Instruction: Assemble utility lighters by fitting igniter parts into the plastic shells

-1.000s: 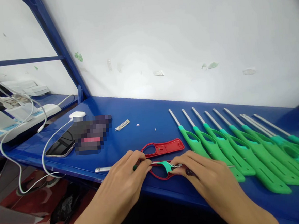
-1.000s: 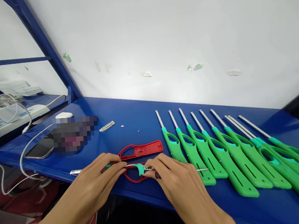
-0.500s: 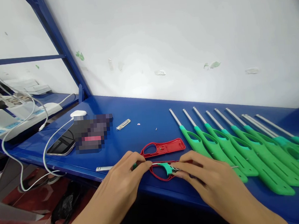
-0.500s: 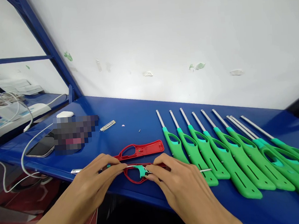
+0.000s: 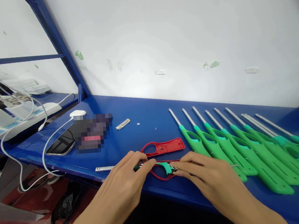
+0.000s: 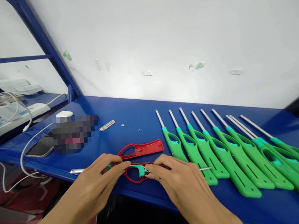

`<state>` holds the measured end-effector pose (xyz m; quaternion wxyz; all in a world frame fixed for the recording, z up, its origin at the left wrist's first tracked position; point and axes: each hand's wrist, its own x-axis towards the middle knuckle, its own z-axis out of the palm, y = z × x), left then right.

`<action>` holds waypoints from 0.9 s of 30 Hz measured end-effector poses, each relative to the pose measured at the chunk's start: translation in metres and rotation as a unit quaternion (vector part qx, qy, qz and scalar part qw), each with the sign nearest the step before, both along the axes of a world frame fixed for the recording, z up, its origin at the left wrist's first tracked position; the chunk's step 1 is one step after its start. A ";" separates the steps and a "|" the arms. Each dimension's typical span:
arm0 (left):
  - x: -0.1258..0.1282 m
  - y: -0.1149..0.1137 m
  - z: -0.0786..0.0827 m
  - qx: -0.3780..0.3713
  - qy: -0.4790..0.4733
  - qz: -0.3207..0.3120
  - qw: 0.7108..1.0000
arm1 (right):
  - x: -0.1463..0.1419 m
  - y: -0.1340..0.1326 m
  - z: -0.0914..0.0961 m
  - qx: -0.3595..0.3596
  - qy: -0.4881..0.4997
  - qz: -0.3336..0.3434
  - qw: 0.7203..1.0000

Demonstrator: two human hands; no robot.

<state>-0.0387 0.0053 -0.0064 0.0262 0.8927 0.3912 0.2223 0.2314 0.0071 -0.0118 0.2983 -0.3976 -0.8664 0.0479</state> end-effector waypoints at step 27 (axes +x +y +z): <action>0.005 -0.004 0.005 0.012 0.027 -0.008 1.000 | 0.009 -0.011 0.006 0.068 -0.091 0.000 0.993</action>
